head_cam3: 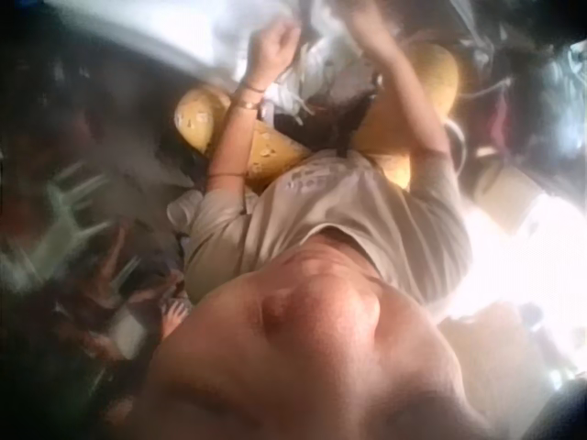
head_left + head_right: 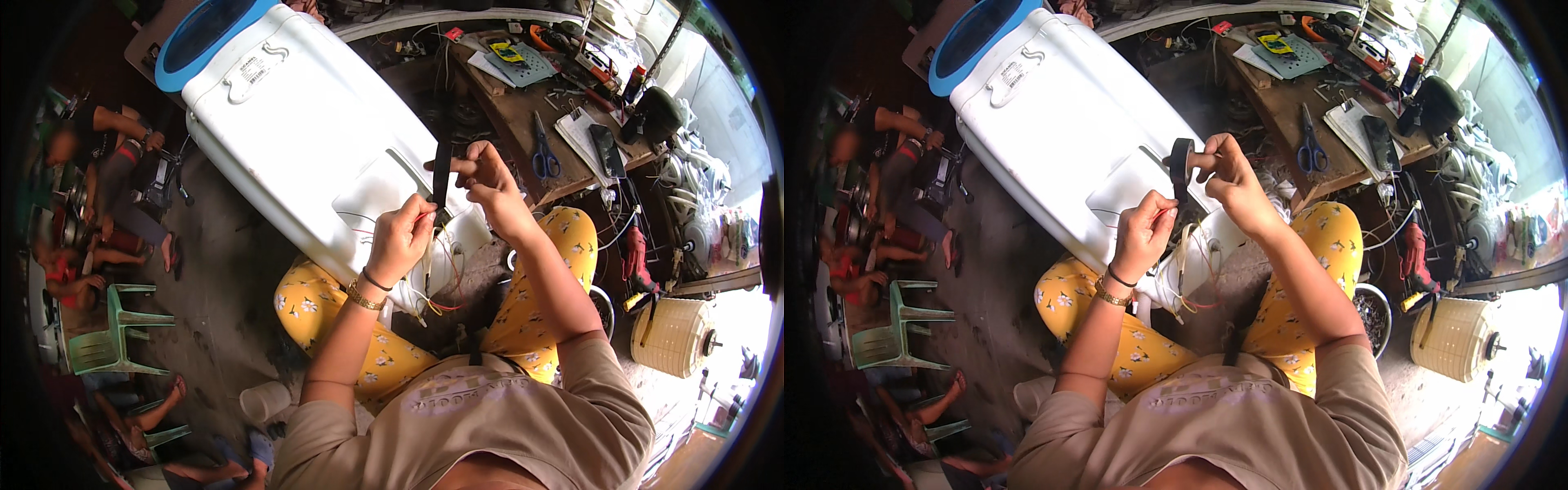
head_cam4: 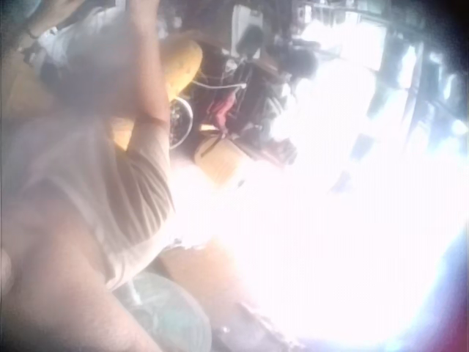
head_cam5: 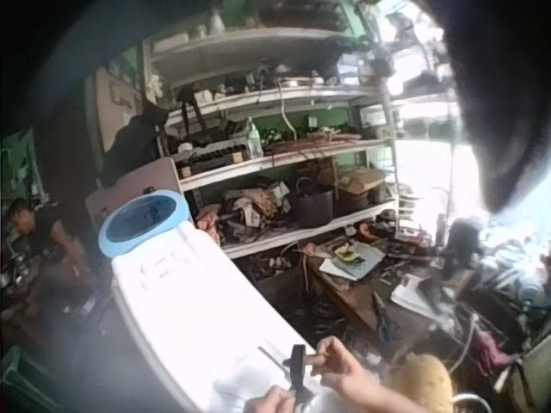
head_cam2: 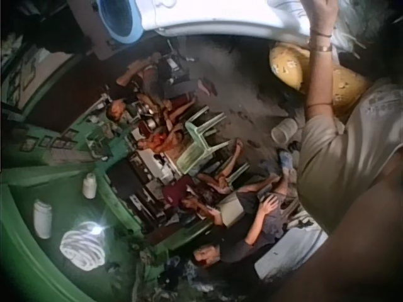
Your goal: The person strips and twists electrical wires on an appliance by hand and using shears, then applies electrical tape to secure the connections.
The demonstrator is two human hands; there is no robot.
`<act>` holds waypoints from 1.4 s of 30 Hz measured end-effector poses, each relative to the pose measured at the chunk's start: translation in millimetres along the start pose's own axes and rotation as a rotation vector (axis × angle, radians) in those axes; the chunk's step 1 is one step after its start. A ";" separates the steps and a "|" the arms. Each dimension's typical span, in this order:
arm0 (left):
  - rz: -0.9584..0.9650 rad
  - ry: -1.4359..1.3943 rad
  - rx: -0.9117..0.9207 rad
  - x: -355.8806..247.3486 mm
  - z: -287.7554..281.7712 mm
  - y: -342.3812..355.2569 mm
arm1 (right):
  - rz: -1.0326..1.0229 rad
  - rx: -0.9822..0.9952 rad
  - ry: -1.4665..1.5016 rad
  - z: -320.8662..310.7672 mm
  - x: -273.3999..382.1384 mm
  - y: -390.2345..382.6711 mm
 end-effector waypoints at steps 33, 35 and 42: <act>-0.174 -0.292 -0.162 -2.0 -31.1 2.5 | 0.045 0.197 -0.423 50.1 24.6 -40.6; -0.127 -0.415 -0.174 6.9 -30.7 1.2 | 0.001 0.202 -0.801 44.3 14.8 -39.5; -0.082 -0.483 0.076 1.6 -12.6 -3.6 | -0.071 0.022 -0.559 5.8 -8.8 -8.5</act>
Point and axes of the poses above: each hand's wrist, its own y-axis towards the middle knuckle, its own z-axis out of the palm, x = y × z, the point moved 4 cm from there along y, towards the middle knuckle, and after that the axes turned 8 degrees about x, right-handed, at the moved point
